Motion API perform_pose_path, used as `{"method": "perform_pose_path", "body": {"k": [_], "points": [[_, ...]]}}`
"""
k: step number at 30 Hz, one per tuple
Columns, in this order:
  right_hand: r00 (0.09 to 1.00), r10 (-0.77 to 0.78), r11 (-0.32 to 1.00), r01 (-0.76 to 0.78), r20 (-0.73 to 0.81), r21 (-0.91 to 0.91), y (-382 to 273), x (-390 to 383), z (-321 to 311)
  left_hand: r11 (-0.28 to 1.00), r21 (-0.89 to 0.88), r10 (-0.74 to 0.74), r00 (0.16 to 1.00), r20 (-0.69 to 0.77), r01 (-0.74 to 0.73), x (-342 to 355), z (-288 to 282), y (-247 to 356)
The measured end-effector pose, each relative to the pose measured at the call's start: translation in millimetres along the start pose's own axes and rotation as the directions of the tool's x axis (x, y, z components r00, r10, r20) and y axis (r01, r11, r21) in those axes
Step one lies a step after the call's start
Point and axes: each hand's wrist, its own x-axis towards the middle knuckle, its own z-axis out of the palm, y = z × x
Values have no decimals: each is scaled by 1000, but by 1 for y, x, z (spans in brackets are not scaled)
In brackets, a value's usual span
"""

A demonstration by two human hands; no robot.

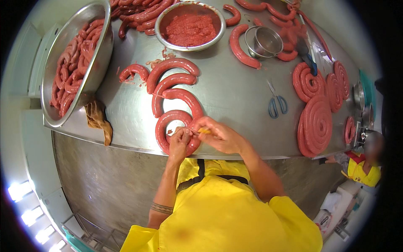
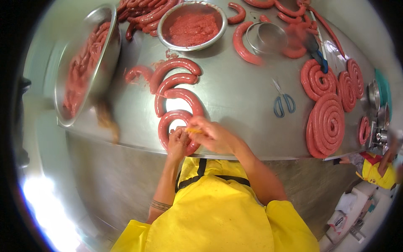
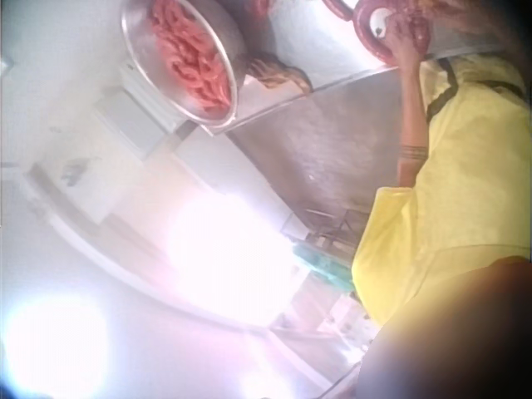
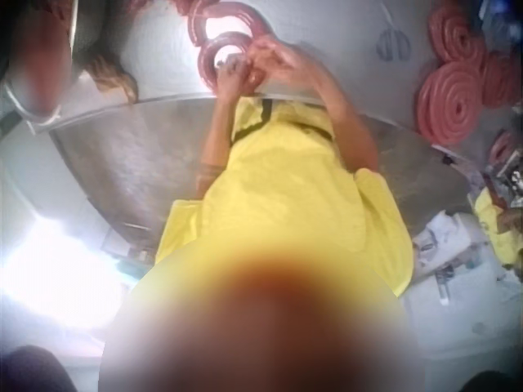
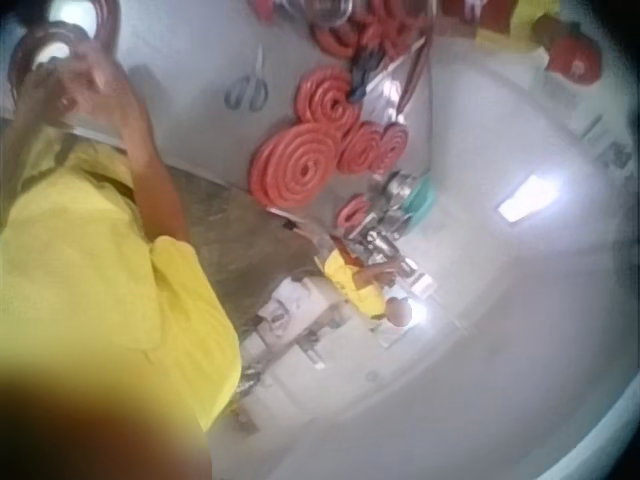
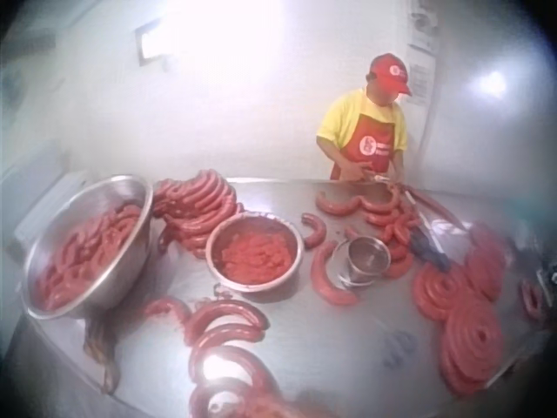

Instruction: The person coils a long sausage casing into a spiral on a stainless steel table, then uses a yellow tool to puncture the casing at intervals. They cut the casing into linked segments with scissors and continue puncturing each segment. The finished linked sausages remain on the table.

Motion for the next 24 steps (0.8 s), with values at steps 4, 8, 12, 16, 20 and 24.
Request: {"method": "perform_pose_path", "body": {"k": [4, 8, 12, 16, 20, 24], "points": [[926, 136, 898, -265, -352, -351, -2, -23, -22, 956, -75, -243, 907, 343, 285, 5, 0, 2], [859, 183, 949, -282, -478, -144, 6, -41, -61, 950, 309, -124, 860, 494, -40, 4, 26, 16], [828, 76, 940, -246, -556, -237, 16, -60, -74, 635, 533, 240, 799, 552, -559, 3, 46, 20], [845, 95, 867, -330, -527, -373, 3, -58, -55, 574, 608, 172, 807, 566, -549, 8, 48, 11], [817, -275, 902, 38, -507, -429, -54, -55, -56, 673, 587, 170, 866, 469, -450, 8, 39, 8], [324, -268, 685, 726, -908, 57, -134, -119, -131, 648, 665, 178, 922, 342, -372, 3, 30, 12]]}}
